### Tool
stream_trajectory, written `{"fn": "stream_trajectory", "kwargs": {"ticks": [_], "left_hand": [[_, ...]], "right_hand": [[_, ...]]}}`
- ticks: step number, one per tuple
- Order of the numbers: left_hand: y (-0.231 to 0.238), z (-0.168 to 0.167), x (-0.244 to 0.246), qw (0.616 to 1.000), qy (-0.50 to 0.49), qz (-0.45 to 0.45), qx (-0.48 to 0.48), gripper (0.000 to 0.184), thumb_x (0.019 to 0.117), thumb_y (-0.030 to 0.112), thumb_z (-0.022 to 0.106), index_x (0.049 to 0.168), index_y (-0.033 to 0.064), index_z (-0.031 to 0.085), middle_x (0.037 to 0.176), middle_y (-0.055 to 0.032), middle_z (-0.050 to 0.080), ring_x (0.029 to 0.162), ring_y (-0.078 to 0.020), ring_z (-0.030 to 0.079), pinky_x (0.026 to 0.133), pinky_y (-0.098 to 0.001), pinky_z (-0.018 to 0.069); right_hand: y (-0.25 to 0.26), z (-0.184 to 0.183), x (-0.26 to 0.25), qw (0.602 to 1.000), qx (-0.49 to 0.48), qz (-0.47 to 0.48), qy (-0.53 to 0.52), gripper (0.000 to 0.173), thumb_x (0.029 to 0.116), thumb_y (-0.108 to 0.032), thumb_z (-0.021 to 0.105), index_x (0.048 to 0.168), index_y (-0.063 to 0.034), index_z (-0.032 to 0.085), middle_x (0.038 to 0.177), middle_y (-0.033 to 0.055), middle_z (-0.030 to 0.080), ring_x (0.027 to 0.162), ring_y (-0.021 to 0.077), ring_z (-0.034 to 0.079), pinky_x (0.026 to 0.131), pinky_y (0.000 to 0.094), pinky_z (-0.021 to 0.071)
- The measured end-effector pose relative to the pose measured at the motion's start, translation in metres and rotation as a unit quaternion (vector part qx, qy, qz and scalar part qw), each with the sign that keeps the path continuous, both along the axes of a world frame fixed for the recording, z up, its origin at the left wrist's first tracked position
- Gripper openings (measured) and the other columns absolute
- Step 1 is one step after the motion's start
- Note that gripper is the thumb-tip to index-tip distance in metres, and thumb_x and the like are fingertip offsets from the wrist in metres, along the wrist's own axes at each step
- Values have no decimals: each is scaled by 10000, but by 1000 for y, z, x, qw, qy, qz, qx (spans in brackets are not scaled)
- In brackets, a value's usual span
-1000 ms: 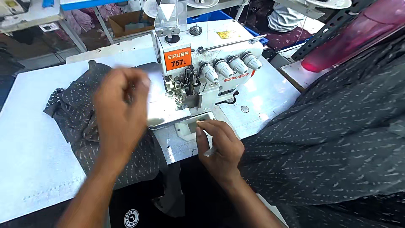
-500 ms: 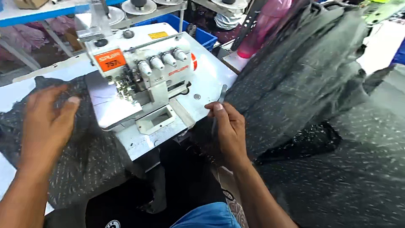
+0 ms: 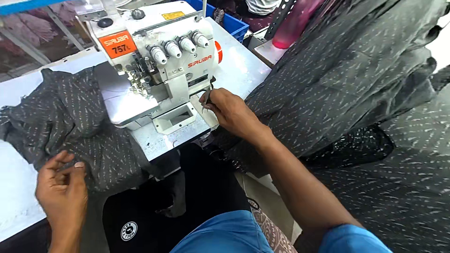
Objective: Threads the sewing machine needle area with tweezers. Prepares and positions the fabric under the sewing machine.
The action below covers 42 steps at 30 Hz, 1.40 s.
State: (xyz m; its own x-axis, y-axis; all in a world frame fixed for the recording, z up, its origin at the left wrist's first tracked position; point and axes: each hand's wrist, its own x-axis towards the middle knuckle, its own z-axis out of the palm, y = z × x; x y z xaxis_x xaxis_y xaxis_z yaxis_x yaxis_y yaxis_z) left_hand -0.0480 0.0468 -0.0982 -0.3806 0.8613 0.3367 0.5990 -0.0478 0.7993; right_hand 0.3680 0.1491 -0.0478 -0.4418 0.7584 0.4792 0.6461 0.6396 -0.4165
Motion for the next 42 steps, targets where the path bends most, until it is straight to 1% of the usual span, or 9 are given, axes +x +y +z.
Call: {"fn": "stream_trajectory", "kwargs": {"ticks": [7, 12, 15, 25, 27, 30, 35, 38, 42], "left_hand": [[3, -11, 0, 999, -24, 19, 29, 456, 978, 128, 599, 1399, -20, 503, 1298, -145, 588, 817, -105, 623, 696, -271, 546], [-2, -11, -5, 999, 6, 42, 5, 429, 1005, 155, 603, 1417, 58, 536, 1310, -118, 636, 869, -175, 666, 738, -367, 573], [0, -11, -7, 998, 37, 48, 3, 355, 993, 137, 620, 1344, 82, 606, 1254, -96, 652, 799, -163, 648, 690, -360, 562], [-9, 4, -70, 965, 234, 36, -114, 234, 993, 158, 600, 1157, 52, 729, 1177, -197, 648, 896, -339, 673, 758, -562, 571], [-17, 20, -89, 949, 251, 70, -177, 241, 988, 101, 588, 1182, 49, 721, 1216, -238, 637, 1042, -439, 652, 837, -669, 526], [-25, 45, -93, 950, 264, 94, -142, 257, 984, 46, 562, 1199, 39, 703, 1207, -244, 634, 960, -435, 655, 789, -665, 520], [45, 60, -42, 971, 232, -66, -13, 363, 1037, 177, 517, 1366, 68, 622, 1340, -178, 605, 1139, -316, 641, 938, -529, 553], [82, 69, -21, 956, 229, -181, 36, 333, 1023, 71, 470, 1267, 60, 697, 1380, -110, 628, 1283, -288, 575, 1088, -483, 456], [77, 70, -12, 921, 270, -279, -35, 431, 1048, 375, 473, 1321, 105, 668, 1314, -52, 664, 1295, -247, 561, 1110, -511, 429]], "right_hand": [[23, 3, -7, 975, -2, 133, -180, 210, 995, 28, 557, 1100, -57, 717, 1003, 139, 709, 952, 314, 707, 839, 499, 582], [35, 4, -15, 955, 26, 178, -235, 370, 879, 129, 616, 1095, -127, 770, 979, 107, 734, 902, 329, 717, 779, 543, 588], [52, -1, -1, 956, 35, 181, -228, 354, 906, 106, 594, 1093, -125, 787, 961, 99, 732, 880, 312, 724, 757, 544, 596], [60, -11, 53, 946, 53, 10, -319, 303, 864, 123, 683, 938, -143, 809, 905, 87, 760, 864, 344, 726, 721, 579, 556], [52, -12, 46, 944, 51, -30, -324, 324, 846, 152, 677, 977, -116, 803, 965, 105, 764, 941, 359, 724, 788, 589, 555], [23, -3, 24, 951, 58, -78, -295, 393, 884, 143, 632, 1204, -59, 739, 1176, 169, 727, 1112, 411, 679, 924, 625, 515], [-24, 5, -51, 983, 119, -42, -134, 267, 1000, -88, 521, 1129, -44, 750, 1145, 153, 732, 1060, 363, 694, 903, 564, 546], [-51, 4, -90, 986, 145, 1, -79, 266, 1006, -159, 529, 1115, -89, 761, 1147, 90, 739, 1036, 276, 705, 874, 477, 569], [-74, -13, -95, 994, 101, 28, 9, 244, 1014, -202, 558, 1114, -149, 775, 1159, 18, 742, 1021, 149, 700, 859, 352, 580]]}}
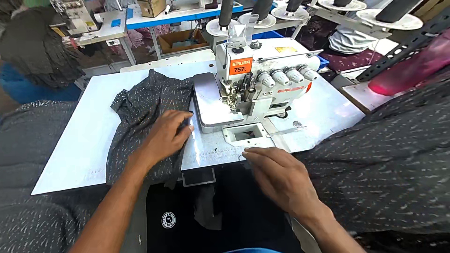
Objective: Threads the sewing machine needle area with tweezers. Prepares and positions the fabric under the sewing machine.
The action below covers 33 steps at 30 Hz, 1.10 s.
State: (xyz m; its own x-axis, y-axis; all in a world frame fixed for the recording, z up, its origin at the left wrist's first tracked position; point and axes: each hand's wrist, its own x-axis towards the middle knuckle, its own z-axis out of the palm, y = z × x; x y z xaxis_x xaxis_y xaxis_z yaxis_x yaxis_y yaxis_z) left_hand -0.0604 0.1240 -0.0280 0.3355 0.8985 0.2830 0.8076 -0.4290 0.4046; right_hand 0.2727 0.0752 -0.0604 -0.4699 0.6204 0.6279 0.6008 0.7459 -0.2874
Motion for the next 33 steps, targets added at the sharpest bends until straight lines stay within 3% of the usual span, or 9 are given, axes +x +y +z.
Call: {"fn": "stream_trajectory", "kwargs": {"ticks": [1, 4, 7, 11, 13, 15, 19, 25, 33], "left_hand": [[-2, -9, 1, 999, 42, -19, -22, 470, 1057, 421, 439, 1323, 101, 659, 1277, -63, 675, 1274, -261, 574, 1114, -549, 405], [-4, -4, -2, 998, 51, -13, 26, 384, 1085, 324, 433, 1110, 87, 734, 1023, -58, 729, 1073, -246, 665, 1090, -586, 394], [-10, 18, -1, 997, 24, 10, 75, 354, 1064, 331, 446, 1073, 137, 742, 945, 21, 705, 982, -163, 643, 994, -503, 443], [-15, 27, 33, 992, 29, -16, 118, 307, 1040, 313, 500, 1012, 143, 755, 872, 35, 691, 851, -146, 622, 810, -393, 500], [-23, 30, 50, 994, 26, -49, 90, 300, 1036, 303, 494, 1002, 158, 754, 876, 50, 687, 829, -118, 628, 738, -340, 531], [-28, 26, 62, 995, 37, -79, 42, 319, 1045, 304, 468, 1067, 167, 755, 915, 44, 686, 844, -110, 652, 738, -342, 568], [-26, 16, 75, 997, 63, -40, 25, 316, 1076, 290, 465, 1235, 179, 714, 989, -3, 660, 825, -153, 667, 683, -386, 579], [-16, 29, 86, 991, 95, 48, 76, 288, 1066, 304, 484, 1133, 171, 731, 941, -20, 648, 714, -189, 655, 577, -410, 552], [-9, 28, 69, 987, 116, 78, 82, 212, 1015, 242, 552, 1083, 156, 734, 942, -21, 658, 727, -205, 662, 567, -437, 540]], "right_hand": [[-2, -3, 1, 1000, -21, -3, 13, 237, 1011, -208, 568, 1109, -156, 778, 1165, 6, 739, 1024, 128, 702, 850, 331, 590], [3, 1, -6, 998, -33, -14, 44, 213, 999, -181, 594, 1101, -142, 776, 1177, 7, 732, 1048, 112, 701, 867, 307, 596], [12, 12, -30, 997, -37, -27, 68, 198, 980, -140, 634, 1126, -103, 762, 1144, 46, 734, 996, 152, 714, 826, 343, 614], [49, 24, -75, 994, -76, -76, 25, 382, 980, -191, 656, 1360, -145, 667, 964, 89, 691, 736, 243, 682, 585, 436, 569], [64, 16, -84, 995, -46, -79, 27, 243, 1015, -217, 609, 1201, -152, 751, 863, 75, 666, 705, 243, 665, 554, 419, 538], [66, 5, -73, 994, -12, -83, 66, 175, 1014, -194, 618, 1026, -136, 782, 866, 55, 687, 711, 203, 677, 558, 389, 552], [79, -4, -33, 986, 6, -126, 110, 156, 989, -173, 667, 1059, -137, 802, 972, 51, 743, 792, 178, 715, 641, 394, 595], [102, 8, -34, 985, 18, -160, 59, 184, 1011, -168, 614, 1056, -112, 783, 928, 73, 737, 764, 235, 720, 608, 443, 583], [94, -10, -36, 983, -4, -180, 26, 148, 976, -93, 621, 1012, -86, 765, 830, 80, 686, 668, 239, 673, 522, 421, 525]]}}
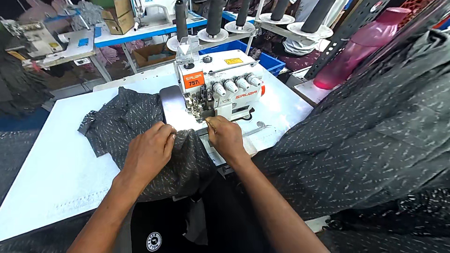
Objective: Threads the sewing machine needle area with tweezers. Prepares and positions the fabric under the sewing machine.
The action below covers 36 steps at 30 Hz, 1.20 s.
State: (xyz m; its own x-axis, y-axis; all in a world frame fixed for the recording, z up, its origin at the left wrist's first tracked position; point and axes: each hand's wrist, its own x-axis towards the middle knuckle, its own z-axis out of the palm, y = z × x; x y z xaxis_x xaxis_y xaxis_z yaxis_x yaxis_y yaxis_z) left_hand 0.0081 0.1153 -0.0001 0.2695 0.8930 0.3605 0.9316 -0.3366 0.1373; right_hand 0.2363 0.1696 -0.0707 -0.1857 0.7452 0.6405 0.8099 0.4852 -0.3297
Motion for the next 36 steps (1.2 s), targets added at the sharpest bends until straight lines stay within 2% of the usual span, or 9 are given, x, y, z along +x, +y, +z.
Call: {"fn": "stream_trajectory", "kwargs": {"ticks": [7, 12, 16, 29, 31, 34, 36], "left_hand": [[5, 0, -5, 999, -16, -42, 16, 238, 996, 290, 532, 1059, 202, 743, 905, 48, 640, 658, -111, 607, 530, -349, 514], [8, 0, -7, 998, -27, -56, 19, 237, 992, 287, 545, 1057, 196, 753, 898, 50, 639, 641, -96, 592, 522, -324, 510], [9, -3, -7, 998, -25, -60, 24, 234, 985, 286, 551, 1050, 199, 757, 876, 52, 626, 632, -86, 583, 509, -313, 500], [10, -6, -10, 997, -29, -63, 34, 244, 989, 296, 538, 1044, 210, 760, 887, 68, 632, 683, -75, 607, 536, -298, 506], [10, -7, -11, 997, -33, -65, 37, 246, 989, 289, 537, 1053, 207, 760, 898, 67, 635, 710, -73, 615, 557, -292, 513], [12, -8, -13, 996, -31, -71, 50, 250, 985, 289, 541, 1043, 201, 768, 918, 59, 671, 834, -110, 648, 654, -311, 541], [13, -8, -15, 994, -32, -79, 66, 258, 974, 291, 550, 1015, 194, 785, 892, 56, 684, 864, -148, 618, 714, -343, 499]], "right_hand": [[3, 2, -3, 1000, 4, -20, -2, 151, 995, -129, 620, 980, -96, 767, 806, 76, 677, 651, 238, 664, 507, 410, 512], [2, 0, -3, 1000, 0, -21, 1, 147, 977, -111, 617, 968, -100, 763, 805, 73, 680, 641, 233, 663, 498, 410, 511], [5, -1, -4, 1000, 2, -31, 2, 146, 978, -113, 623, 878, -84, 726, 787, 78, 676, 647, 239, 669, 501, 413, 514], [10, -4, -2, 999, 0, -40, 6, 151, 991, -136, 625, 941, -90, 760, 799, 62, 689, 676, 222, 682, 531, 400, 532], [10, -6, -1, 999, -1, -43, 10, 153, 988, -139, 629, 929, -92, 763, 809, 59, 701, 684, 217, 691, 536, 399, 540], [10, -5, 0, 999, -4, -49, 10, 154, 986, -141, 627, 947, -93, 769, 809, 58, 702, 684, 215, 691, 535, 398, 541], [10, -5, 0, 999, -8, -53, 7, 155, 986, -144, 630, 964, -98, 777, 808, 55, 705, 688, 214, 694, 543, 399, 546]]}}
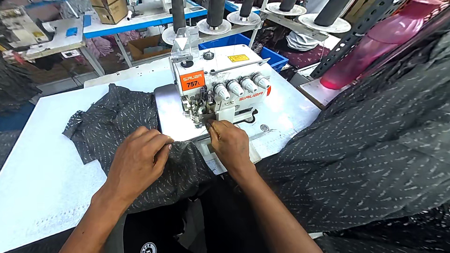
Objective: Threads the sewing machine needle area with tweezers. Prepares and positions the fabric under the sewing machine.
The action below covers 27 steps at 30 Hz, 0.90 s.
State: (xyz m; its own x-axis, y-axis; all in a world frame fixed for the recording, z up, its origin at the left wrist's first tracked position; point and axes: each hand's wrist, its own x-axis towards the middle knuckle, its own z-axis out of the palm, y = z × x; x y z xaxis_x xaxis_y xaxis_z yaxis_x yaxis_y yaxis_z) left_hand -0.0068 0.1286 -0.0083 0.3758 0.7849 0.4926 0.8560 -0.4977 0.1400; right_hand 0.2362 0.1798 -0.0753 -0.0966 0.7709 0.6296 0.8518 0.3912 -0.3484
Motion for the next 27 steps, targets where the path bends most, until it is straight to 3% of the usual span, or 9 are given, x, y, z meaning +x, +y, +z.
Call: {"fn": "stream_trajectory", "kwargs": {"ticks": [4, 8, 11, 14, 18, 20, 23, 25, 27], "left_hand": [[2, 0, -6, 999, -3, -45, 8, 248, 963, 300, 572, 987, 194, 796, 875, 62, 701, 1015, -186, 626, 930, -446, 448], [5, -2, -14, 991, -39, -130, -13, 218, 953, 252, 596, 963, 164, 795, 902, 44, 709, 1132, -183, 654, 1176, -533, 385], [6, 0, -14, 984, -48, -171, -31, 198, 959, 244, 614, 993, 186, 800, 869, 78, 692, 962, -91, 680, 1126, -463, 464], [10, 4, -8, 979, -26, -200, -31, 194, 962, 246, 622, 1009, 208, 806, 840, 91, 674, 876, -73, 634, 1002, -413, 465], [9, 8, -7, 979, -23, -202, -32, 176, 970, 286, 638, 996, 217, 797, 863, 106, 694, 857, -48, 634, 973, -411, 456], [6, -3, -17, 980, -43, -189, -49, 185, 969, 341, 646, 959, 224, 789, 843, 122, 689, 836, -29, 624, 967, -396, 452], [3, -36, -34, 981, -68, -171, -65, 218, 975, 375, 634, 937, 216, 778, 816, 112, 680, 818, -40, 624, 943, -384, 470], [4, -63, -45, 980, -85, -169, -59, 225, 979, 370, 630, 938, 206, 778, 828, 90, 691, 838, -60, 634, 912, -360, 487], [9, -88, -53, 977, -100, -178, -53, 224, 984, 363, 627, 942, 200, 775, 856, 71, 708, 857, -77, 639, 859, -335, 495]], "right_hand": [[-5, -1, 3, 1000, -29, -6, -4, 173, 996, -155, 623, 1010, -113, 790, 825, 52, 715, 700, 215, 701, 555, 407, 554], [-34, 7, 12, 999, -39, 14, 35, 333, 985, -105, 573, 1293, -89, 698, 957, 72, 724, 724, 217, 693, 580, 413, 574], [-63, 13, 8, 984, -11, 109, 142, 342, 986, -172, 582, 1303, -61, 646, 1053, 24, 733, 917, 116, 704, 781, 329, 611], [-71, 13, -9, 943, -93, 237, 215, 476, 989, -375, 680, 1352, -75, 605, 1161, 22, 723, 1072, 125, 690, 924, 377, 597], [-74, 10, -20, 920, -188, 296, 176, 245, 1034, -323, 629, 1117, -111, 720, 861, -15, 717, 778, 84, 681, 712, 317, 584], [-75, 21, -1, 908, -231, 322, 132, 230, 1042, -316, 619, 1112, -130, 734, 887, -33, 730, 783, 61, 690, 714, 295, 597], [-57, 43, 55, 966, -118, 189, 129, 146, 979, -211, 680, 1063, -126, 764, 949, -46, 756, 836, 47, 718, 755, 281, 628], [-17, 58, 100, 985, -3, 50, 164, 222, 1025, -186, 617, 1108, 0, 704, 989, 86, 738, 855, 148, 719, 769, 363, 619], [39, 65, 139, 981, -11, -14, 192, 372, 1087, -283, 485, 1238, 40, 593, 1107, 162, 668, 975, 222, 688, 850, 438, 595]]}}
